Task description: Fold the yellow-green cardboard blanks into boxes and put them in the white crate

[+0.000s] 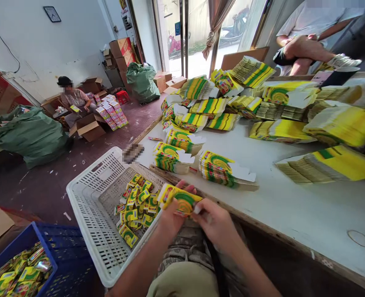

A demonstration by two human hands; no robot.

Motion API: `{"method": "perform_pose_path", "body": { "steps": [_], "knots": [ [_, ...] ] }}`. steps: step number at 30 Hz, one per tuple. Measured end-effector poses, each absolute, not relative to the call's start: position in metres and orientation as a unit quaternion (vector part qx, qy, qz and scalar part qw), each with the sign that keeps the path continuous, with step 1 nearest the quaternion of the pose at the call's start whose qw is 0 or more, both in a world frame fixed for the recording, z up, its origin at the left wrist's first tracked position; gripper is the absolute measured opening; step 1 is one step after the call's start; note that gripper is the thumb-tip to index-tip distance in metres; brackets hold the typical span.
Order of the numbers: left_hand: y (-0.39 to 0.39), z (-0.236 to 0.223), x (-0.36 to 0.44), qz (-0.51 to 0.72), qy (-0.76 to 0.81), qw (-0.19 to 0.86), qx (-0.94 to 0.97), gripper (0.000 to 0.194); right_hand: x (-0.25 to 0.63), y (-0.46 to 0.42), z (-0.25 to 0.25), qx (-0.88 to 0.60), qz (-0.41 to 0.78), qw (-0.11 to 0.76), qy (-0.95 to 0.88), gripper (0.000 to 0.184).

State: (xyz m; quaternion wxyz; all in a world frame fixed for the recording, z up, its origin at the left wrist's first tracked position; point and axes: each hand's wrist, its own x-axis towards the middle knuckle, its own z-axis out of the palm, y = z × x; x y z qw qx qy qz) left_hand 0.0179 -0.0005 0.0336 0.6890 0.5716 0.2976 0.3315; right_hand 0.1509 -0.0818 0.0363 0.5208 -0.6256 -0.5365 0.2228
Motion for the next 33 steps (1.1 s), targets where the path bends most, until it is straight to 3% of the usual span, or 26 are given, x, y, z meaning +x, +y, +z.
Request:
{"method": "perform_pose_path", "body": {
  "steps": [5, 9, 14, 20, 25, 31, 33],
  "knots": [
    [-0.001, 0.057, 0.027, 0.521, 0.293, 0.67, 0.44, 0.044, 0.112, -0.085, 0.039, -0.486, 0.434, 0.643, -0.402, 0.033],
    [-0.001, 0.055, 0.025, 0.56, 0.304, 0.615, 0.464, 0.048, 0.105, -0.085, 0.037, -0.416, 0.524, 0.657, -0.347, 0.043],
    [-0.011, 0.031, 0.015, 0.447, 0.337, 0.63, 0.538, 0.07, 0.102, -0.08, 0.025, -0.51, 0.468, 0.638, -0.338, 0.043],
    [-0.016, 0.019, 0.0, 0.409, 0.253, 0.52, 0.706, 0.065, 0.112, -0.078, 0.018, -0.526, 0.471, 0.628, -0.327, 0.043],
    [-0.006, 0.024, 0.018, 0.454, 0.36, 0.624, 0.525, 0.059, 0.105, -0.085, 0.024, -0.49, 0.487, 0.647, -0.321, 0.043],
    [-0.011, 0.028, 0.02, 0.447, 0.411, 0.588, 0.535, 0.054, 0.093, -0.091, 0.027, -0.533, 0.419, 0.607, -0.414, 0.032],
    [-0.014, 0.032, 0.014, 0.428, 0.404, 0.591, 0.551, 0.063, 0.1, -0.09, 0.025, -0.534, 0.424, 0.617, -0.392, 0.034]
  ]
}}
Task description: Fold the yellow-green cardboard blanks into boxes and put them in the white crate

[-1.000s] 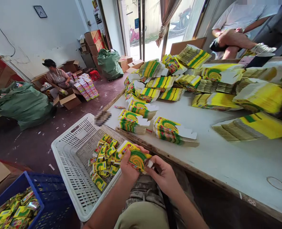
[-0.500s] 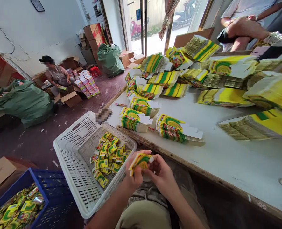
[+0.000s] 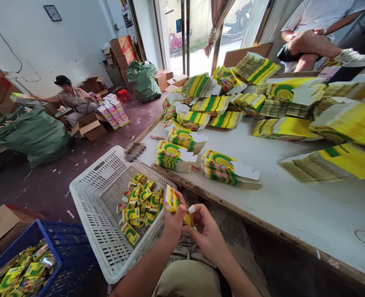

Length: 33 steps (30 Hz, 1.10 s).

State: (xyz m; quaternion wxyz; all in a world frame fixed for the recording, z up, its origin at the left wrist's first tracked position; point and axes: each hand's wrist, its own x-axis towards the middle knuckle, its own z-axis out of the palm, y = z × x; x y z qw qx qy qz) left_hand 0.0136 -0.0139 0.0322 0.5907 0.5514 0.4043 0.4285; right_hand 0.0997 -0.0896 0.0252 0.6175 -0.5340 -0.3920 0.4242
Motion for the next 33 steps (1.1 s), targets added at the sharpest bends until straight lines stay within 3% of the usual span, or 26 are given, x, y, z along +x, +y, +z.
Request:
{"method": "perform_pose_path", "body": {
  "steps": [3, 4, 8, 11, 13, 15, 17, 19, 23, 24, 26, 29, 31, 33],
  "knots": [
    [-0.013, 0.037, 0.007, 0.406, 0.327, 0.637, 0.568, 0.088, 0.114, -0.089, 0.025, -0.531, 0.406, 0.643, -0.374, 0.034],
    [-0.011, 0.037, 0.007, 0.406, 0.308, 0.651, 0.562, 0.087, 0.119, -0.09, 0.026, -0.531, 0.395, 0.646, -0.382, 0.033],
    [-0.005, 0.026, 0.008, 0.436, 0.347, 0.662, 0.501, 0.037, 0.13, -0.092, 0.03, -0.584, 0.321, 0.599, -0.445, 0.021],
    [0.004, 0.023, 0.001, 0.412, 0.345, 0.67, 0.513, 0.032, 0.141, -0.094, 0.033, -0.624, 0.217, 0.566, -0.493, 0.021],
    [0.014, 0.032, -0.009, 0.368, 0.292, 0.687, 0.555, 0.045, 0.154, -0.095, 0.035, -0.621, 0.141, 0.549, -0.542, 0.016],
    [0.024, 0.048, -0.021, 0.324, 0.233, 0.686, 0.609, 0.074, 0.166, -0.097, 0.036, -0.61, 0.06, 0.515, -0.599, 0.014],
    [0.031, 0.064, -0.029, 0.256, 0.209, 0.64, 0.693, 0.102, 0.17, -0.098, 0.039, -0.6, -0.001, 0.467, -0.65, 0.015],
    [0.029, 0.073, -0.029, 0.16, 0.214, 0.558, 0.786, 0.112, 0.165, -0.098, 0.041, -0.576, -0.026, 0.436, -0.691, 0.02],
    [0.008, 0.066, -0.014, 0.099, 0.252, 0.473, 0.839, 0.076, 0.144, -0.099, 0.042, -0.576, -0.049, 0.483, -0.658, 0.017],
    [0.002, 0.062, -0.011, 0.113, 0.268, 0.465, 0.836, 0.068, 0.141, -0.099, 0.041, -0.598, -0.052, 0.513, -0.614, 0.031],
    [-0.008, 0.056, -0.008, 0.146, 0.288, 0.442, 0.837, 0.067, 0.137, -0.099, 0.035, -0.635, 0.001, 0.566, -0.526, 0.058],
    [-0.015, 0.052, -0.008, 0.183, 0.257, 0.407, 0.857, 0.081, 0.132, -0.098, 0.023, -0.608, 0.248, 0.595, -0.464, 0.052],
    [-0.016, 0.052, -0.009, 0.196, 0.232, 0.386, 0.871, 0.076, 0.129, -0.096, 0.015, -0.564, 0.392, 0.585, -0.433, 0.053],
    [-0.015, 0.053, -0.01, 0.19, 0.212, 0.379, 0.88, 0.064, 0.127, -0.095, 0.01, -0.545, 0.452, 0.573, -0.413, 0.057]
  ]
}}
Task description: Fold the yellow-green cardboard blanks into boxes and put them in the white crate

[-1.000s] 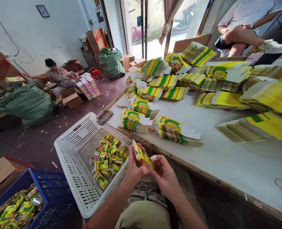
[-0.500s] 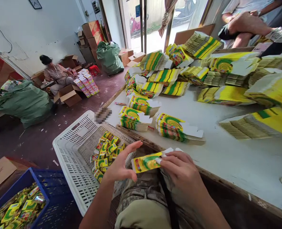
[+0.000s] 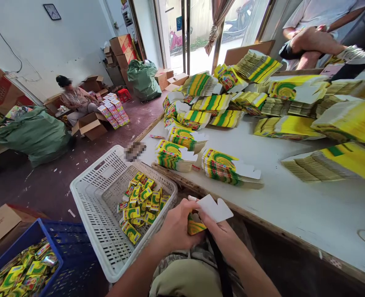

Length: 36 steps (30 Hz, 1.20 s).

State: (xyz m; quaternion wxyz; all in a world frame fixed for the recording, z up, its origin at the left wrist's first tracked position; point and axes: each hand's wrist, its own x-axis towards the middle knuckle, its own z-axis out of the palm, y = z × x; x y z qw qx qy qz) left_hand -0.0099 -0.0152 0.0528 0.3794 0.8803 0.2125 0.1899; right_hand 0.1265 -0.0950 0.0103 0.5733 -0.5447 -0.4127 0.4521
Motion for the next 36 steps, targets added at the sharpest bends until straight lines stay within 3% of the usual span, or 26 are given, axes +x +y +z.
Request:
{"method": "perform_pose_path", "body": {
  "steps": [3, 6, 10, 14, 17, 21, 24, 28, 30, 36],
  "knots": [
    [-0.012, 0.052, -0.009, 0.155, 0.21, 0.395, 0.881, 0.055, 0.125, -0.096, 0.008, -0.549, 0.426, 0.565, -0.445, 0.062],
    [-0.009, 0.045, -0.008, 0.124, 0.237, 0.405, 0.874, 0.065, 0.122, -0.099, 0.01, -0.578, 0.301, 0.544, -0.529, 0.067],
    [-0.005, 0.031, -0.004, 0.21, 0.236, 0.355, 0.88, 0.07, 0.122, -0.098, 0.013, -0.58, 0.161, 0.496, -0.626, 0.058],
    [-0.001, 0.031, -0.007, 0.257, 0.304, 0.32, 0.86, 0.066, 0.134, -0.093, 0.013, -0.594, 0.077, 0.533, -0.598, 0.058],
    [0.002, 0.038, -0.012, 0.222, 0.321, 0.318, 0.864, 0.053, 0.143, -0.091, 0.014, -0.591, 0.073, 0.522, -0.61, 0.048],
    [0.006, 0.047, -0.016, 0.222, 0.317, 0.335, 0.859, 0.06, 0.153, -0.091, 0.019, -0.57, 0.086, 0.487, -0.656, 0.022],
    [0.009, 0.057, -0.016, 0.212, 0.316, 0.343, 0.859, 0.062, 0.159, -0.092, 0.025, -0.557, 0.093, 0.468, -0.68, 0.024],
    [0.011, 0.072, -0.014, 0.183, 0.283, 0.336, 0.88, 0.059, 0.153, -0.094, 0.028, -0.573, 0.089, 0.473, -0.664, 0.061],
    [0.01, 0.075, -0.014, 0.178, 0.278, 0.327, 0.885, 0.061, 0.145, -0.095, 0.026, -0.58, 0.082, 0.483, -0.651, 0.066],
    [0.011, 0.075, -0.02, 0.161, 0.283, 0.348, 0.879, 0.06, 0.147, -0.098, 0.024, -0.581, 0.111, 0.461, -0.661, 0.031]
  ]
}}
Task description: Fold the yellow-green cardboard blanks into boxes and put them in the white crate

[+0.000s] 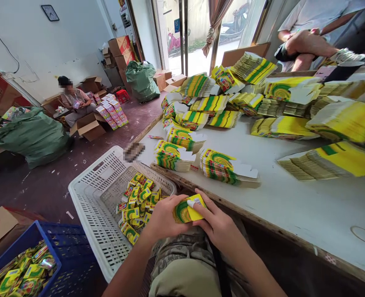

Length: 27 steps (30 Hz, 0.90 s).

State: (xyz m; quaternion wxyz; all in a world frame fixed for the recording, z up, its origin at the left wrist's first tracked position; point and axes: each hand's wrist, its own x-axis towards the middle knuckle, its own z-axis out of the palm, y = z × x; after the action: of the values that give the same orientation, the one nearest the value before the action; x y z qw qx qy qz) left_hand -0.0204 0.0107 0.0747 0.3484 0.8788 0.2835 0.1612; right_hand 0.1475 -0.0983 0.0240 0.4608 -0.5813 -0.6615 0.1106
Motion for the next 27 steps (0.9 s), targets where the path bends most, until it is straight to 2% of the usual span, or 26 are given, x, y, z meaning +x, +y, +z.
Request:
{"method": "perform_pose_path", "body": {
  "steps": [5, 9, 11, 13, 15, 16, 20, 22, 24, 27],
  "knots": [
    [0.014, 0.073, -0.022, 0.115, 0.271, 0.382, 0.876, 0.063, 0.173, -0.102, 0.034, -0.546, 0.236, 0.43, -0.679, 0.019],
    [0.01, 0.067, -0.011, 0.112, 0.296, 0.335, 0.887, 0.061, 0.158, -0.099, 0.025, -0.595, 0.24, 0.45, -0.62, 0.016],
    [0.009, 0.064, -0.01, 0.115, 0.314, 0.324, 0.885, 0.06, 0.146, -0.096, 0.018, -0.61, 0.237, 0.474, -0.589, 0.022],
    [0.015, 0.062, -0.019, 0.104, 0.324, 0.328, 0.881, 0.06, 0.144, -0.091, 0.012, -0.614, 0.239, 0.483, -0.577, 0.04],
    [0.028, 0.06, -0.037, 0.087, 0.354, 0.304, 0.881, 0.061, 0.161, -0.084, 0.009, -0.634, 0.2, 0.485, -0.568, 0.055],
    [0.037, 0.06, -0.05, 0.083, 0.382, 0.271, 0.88, 0.062, 0.176, -0.08, 0.008, -0.655, 0.158, 0.486, -0.557, 0.057],
    [0.064, 0.057, -0.097, 0.117, 0.521, 0.11, 0.838, 0.083, 0.253, -0.056, 0.001, -0.772, -0.059, 0.439, -0.456, 0.044],
    [0.067, 0.053, -0.106, 0.136, 0.523, 0.117, 0.833, 0.077, 0.279, -0.046, -0.007, -0.81, -0.072, 0.373, -0.446, 0.035],
    [0.061, 0.048, -0.103, 0.14, 0.483, 0.169, 0.848, 0.063, 0.29, -0.039, -0.015, -0.823, -0.067, 0.331, -0.457, 0.028],
    [0.047, 0.04, -0.086, 0.125, 0.43, 0.247, 0.86, 0.053, 0.288, -0.036, -0.021, -0.817, -0.08, 0.329, -0.466, 0.026]
  ]
}}
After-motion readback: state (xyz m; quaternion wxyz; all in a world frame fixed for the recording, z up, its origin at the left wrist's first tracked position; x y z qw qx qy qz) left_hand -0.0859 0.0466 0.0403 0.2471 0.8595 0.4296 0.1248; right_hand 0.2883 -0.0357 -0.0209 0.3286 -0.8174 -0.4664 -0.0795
